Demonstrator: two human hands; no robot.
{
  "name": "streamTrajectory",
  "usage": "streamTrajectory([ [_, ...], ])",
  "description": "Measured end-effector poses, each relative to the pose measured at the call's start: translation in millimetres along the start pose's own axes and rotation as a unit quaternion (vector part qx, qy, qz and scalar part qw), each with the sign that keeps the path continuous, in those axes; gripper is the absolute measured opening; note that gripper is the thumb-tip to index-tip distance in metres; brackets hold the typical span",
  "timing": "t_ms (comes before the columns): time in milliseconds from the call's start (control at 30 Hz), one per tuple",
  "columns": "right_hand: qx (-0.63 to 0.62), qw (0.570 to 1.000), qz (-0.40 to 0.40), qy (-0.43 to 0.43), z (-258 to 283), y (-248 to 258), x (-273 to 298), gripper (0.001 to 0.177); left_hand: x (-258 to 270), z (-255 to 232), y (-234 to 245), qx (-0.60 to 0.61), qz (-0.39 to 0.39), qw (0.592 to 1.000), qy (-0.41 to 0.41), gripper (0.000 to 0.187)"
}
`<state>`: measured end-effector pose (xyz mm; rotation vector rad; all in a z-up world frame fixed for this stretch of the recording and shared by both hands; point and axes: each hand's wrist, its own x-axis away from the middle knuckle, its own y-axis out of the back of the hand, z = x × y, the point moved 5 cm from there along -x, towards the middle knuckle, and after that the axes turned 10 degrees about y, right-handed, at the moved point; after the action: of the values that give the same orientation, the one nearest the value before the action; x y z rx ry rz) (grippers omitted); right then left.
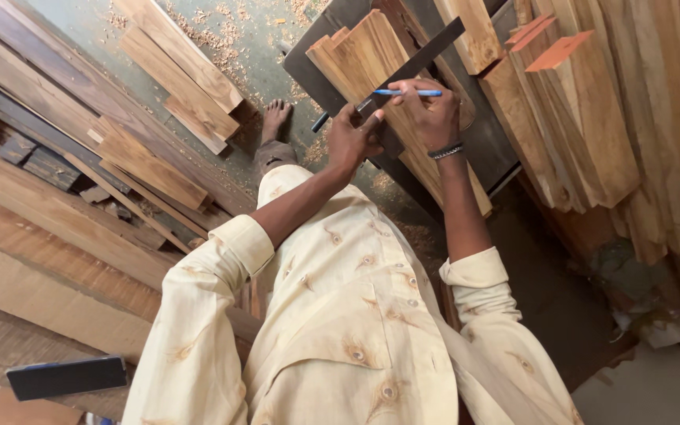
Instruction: The person uses a metal square and a blue pen to mark straight lines on multiple wooden planks. They repeatedly position the square on the wood, draw a line along the edge, and then move to the next plank to repeat the process.
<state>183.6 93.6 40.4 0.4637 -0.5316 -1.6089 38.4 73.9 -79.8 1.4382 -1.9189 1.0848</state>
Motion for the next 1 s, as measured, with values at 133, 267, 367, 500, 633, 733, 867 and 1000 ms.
streamTrajectory([
  [133, -0.011, 1.000, 0.025, 0.016, 5, -3, 1, 0.021, 1, 0, -2, 0.013, -0.002, 1.000, 0.006, 0.036],
  [267, 0.037, 0.999, -0.011, -0.015, 2, 8, -2, 0.021, 1, 1, 0, -0.028, -0.017, 0.999, 0.012, 0.039],
  [367, 0.048, 0.999, 0.014, 0.010, 7, 5, -1, 0.022, 0, -1, -2, -0.031, -0.008, 0.999, 0.003, 0.038],
  [500, 0.046, 0.998, 0.016, 0.047, 16, 2, 0, 0.019, 2, -8, -2, -0.021, -0.015, 1.000, -0.012, 0.036],
  [633, 0.051, 0.998, -0.025, -0.029, 3, 20, -11, 0.019, 6, -3, -2, -0.019, -0.017, 1.000, -0.015, 0.034],
  [733, 0.074, 0.995, -0.005, 0.066, 14, 14, -10, 0.018, 2, -5, -2, -0.035, -0.021, 0.999, 0.006, 0.035],
  [867, 0.075, 0.995, 0.031, 0.056, 13, 1, -2, 0.020, 3, -5, -2, -0.024, -0.026, 0.999, 0.008, 0.036],
  [1000, 0.141, 0.985, -0.045, -0.089, -24, 30, -19, 0.021, 5, -6, -3, -0.033, -0.023, 0.999, -0.006, 0.036],
])
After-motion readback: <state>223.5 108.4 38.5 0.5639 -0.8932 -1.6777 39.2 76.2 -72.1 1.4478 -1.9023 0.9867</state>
